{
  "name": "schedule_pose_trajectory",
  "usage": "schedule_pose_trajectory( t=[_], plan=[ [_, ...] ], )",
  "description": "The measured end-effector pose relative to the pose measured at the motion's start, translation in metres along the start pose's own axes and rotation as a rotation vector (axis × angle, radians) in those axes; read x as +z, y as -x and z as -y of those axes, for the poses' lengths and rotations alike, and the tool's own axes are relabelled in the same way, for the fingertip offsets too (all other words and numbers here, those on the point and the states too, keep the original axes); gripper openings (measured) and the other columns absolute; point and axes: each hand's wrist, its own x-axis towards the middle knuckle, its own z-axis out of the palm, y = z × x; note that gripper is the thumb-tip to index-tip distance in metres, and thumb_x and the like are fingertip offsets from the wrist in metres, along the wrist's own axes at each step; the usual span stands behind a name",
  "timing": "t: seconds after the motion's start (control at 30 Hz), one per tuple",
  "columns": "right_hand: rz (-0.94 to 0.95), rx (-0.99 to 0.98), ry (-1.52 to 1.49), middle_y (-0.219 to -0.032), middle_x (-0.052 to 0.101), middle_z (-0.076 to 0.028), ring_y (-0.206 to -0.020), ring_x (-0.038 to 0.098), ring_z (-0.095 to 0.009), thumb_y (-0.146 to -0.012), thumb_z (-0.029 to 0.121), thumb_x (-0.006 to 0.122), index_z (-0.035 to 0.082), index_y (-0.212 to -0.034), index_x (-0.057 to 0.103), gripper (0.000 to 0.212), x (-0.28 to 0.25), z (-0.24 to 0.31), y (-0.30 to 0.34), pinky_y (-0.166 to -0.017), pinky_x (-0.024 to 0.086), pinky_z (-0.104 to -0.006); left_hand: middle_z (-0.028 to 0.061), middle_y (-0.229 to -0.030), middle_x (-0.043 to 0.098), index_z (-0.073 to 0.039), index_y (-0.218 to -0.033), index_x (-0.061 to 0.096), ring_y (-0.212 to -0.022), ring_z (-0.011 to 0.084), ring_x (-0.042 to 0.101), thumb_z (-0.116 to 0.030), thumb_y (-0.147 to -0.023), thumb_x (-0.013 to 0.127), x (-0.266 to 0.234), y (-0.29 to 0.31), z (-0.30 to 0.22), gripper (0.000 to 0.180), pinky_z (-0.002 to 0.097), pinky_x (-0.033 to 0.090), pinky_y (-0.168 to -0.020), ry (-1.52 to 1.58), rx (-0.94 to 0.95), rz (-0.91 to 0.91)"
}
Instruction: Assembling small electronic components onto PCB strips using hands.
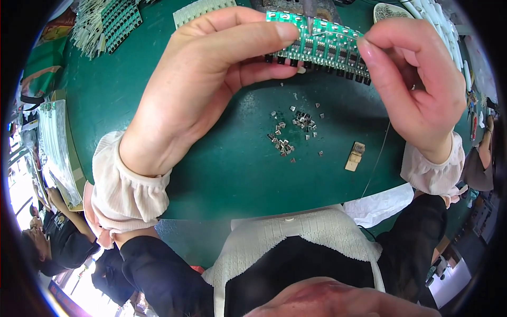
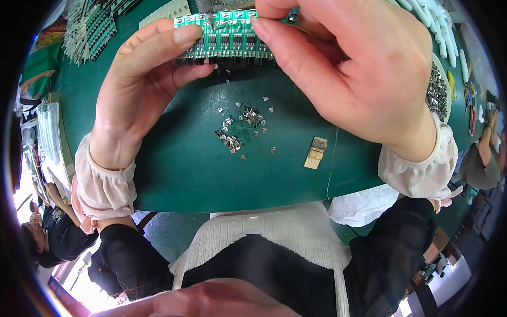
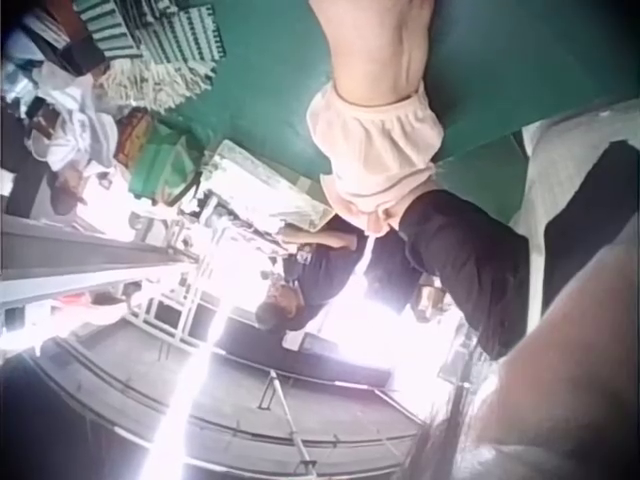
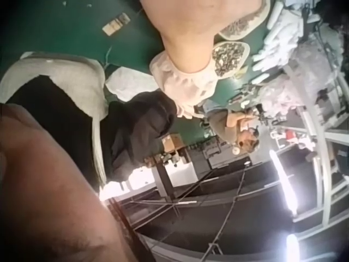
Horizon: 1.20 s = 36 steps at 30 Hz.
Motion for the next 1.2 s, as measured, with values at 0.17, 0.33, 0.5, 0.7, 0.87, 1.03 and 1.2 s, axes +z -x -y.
schedule_pose_trajectory(
  t=[0.17, 0.33, 0.5, 0.7, 0.87, 1.03, 1.2],
  plan=[
    [-0.018, 0.074, -0.002, -0.085, 0.061, -0.001, -0.064, 0.049, -0.002, -0.092, -0.010, 0.066, -0.004, -0.107, 0.064, 0.017, -0.001, 0.001, 0.001, -0.055, 0.035, -0.0160, 0.0061, -0.104, 0.070, 0.000, -0.110, 0.069, -0.092, 0.0127, 0.070, -0.013, -0.098, 0.065, -0.003, -0.002, -0.002, 0.018, 0.0284, 0.063, -0.084, -0.083, 0.002, -0.061],
    [-0.054, 0.320, -0.061, -0.080, 0.058, 0.002, -0.063, 0.045, -0.001, -0.093, -0.006, 0.067, -0.002, -0.106, 0.065, 0.015, 0.002, 0.007, 0.000, -0.057, 0.033, -0.0176, 0.0061, -0.104, 0.070, -0.001, -0.103, 0.069, -0.093, 0.0120, 0.070, -0.013, -0.098, 0.065, -0.008, 0.004, 0.002, 0.013, 0.0289, 0.062, -0.084, -0.095, -0.027, -0.063],
    [0.082, 0.349, -0.162, -0.080, 0.057, 0.002, -0.065, 0.045, -0.003, -0.089, -0.002, 0.071, 0.000, -0.103, 0.067, 0.016, -0.001, 0.008, -0.001, -0.057, 0.032, -0.0190, 0.0068, -0.102, 0.071, 0.001, -0.094, 0.068, -0.092, 0.0145, 0.069, -0.002, -0.093, 0.070, 0.009, 0.012, 0.014, 0.003, 0.0270, 0.058, -0.081, -0.351, 0.013, -0.044],
    [0.365, 0.287, -0.331, -0.082, 0.057, 0.002, -0.070, 0.048, -0.006, -0.080, 0.004, 0.077, 0.003, -0.098, 0.070, 0.019, -0.005, 0.008, -0.003, -0.057, 0.033, -0.0210, 0.0194, -0.103, 0.072, 0.006, -0.095, 0.071, -0.084, 0.0276, 0.071, 0.008, -0.075, 0.076, 0.019, 0.026, 0.027, 0.021, 0.0320, 0.058, -0.071, -1.215, 0.789, 0.267],
    [0.600, 0.383, -0.656, -0.087, 0.059, 0.000, -0.073, 0.052, -0.008, -0.073, 0.005, 0.082, 0.003, -0.096, 0.074, 0.024, -0.006, -0.006, 0.005, -0.056, 0.035, -0.0222, 0.0227, -0.099, 0.071, 0.007, -0.089, 0.071, -0.082, 0.0325, 0.072, 0.004, -0.069, 0.078, 0.025, 0.028, 0.039, 0.021, 0.0371, 0.061, -0.068, -1.206, 1.111, 0.370],
    [0.723, 0.458, -0.612, -0.083, 0.056, 0.000, -0.069, 0.051, -0.008, -0.072, 0.004, 0.082, 0.004, -0.086, 0.075, 0.015, -0.010, -0.008, 0.002, -0.056, 0.035, -0.0227, 0.0221, -0.097, 0.071, 0.008, -0.089, 0.070, -0.083, 0.0324, 0.072, 0.003, -0.065, 0.078, 0.032, 0.030, 0.037, 0.026, 0.0371, 0.061, -0.068, -1.232, 1.087, 0.373],
    [0.693, 0.435, -0.603, -0.081, 0.055, 0.000, -0.069, 0.051, -0.008, -0.072, 0.002, 0.078, 0.004, -0.080, 0.073, 0.010, -0.010, -0.004, 0.001, -0.056, 0.034, -0.0230, 0.0212, -0.100, 0.070, 0.008, -0.089, 0.070, -0.085, 0.0327, 0.072, 0.001, -0.063, 0.079, 0.029, 0.029, 0.037, 0.028, 0.0371, 0.061, -0.069, -1.236, 1.101, 0.391]
  ],
)
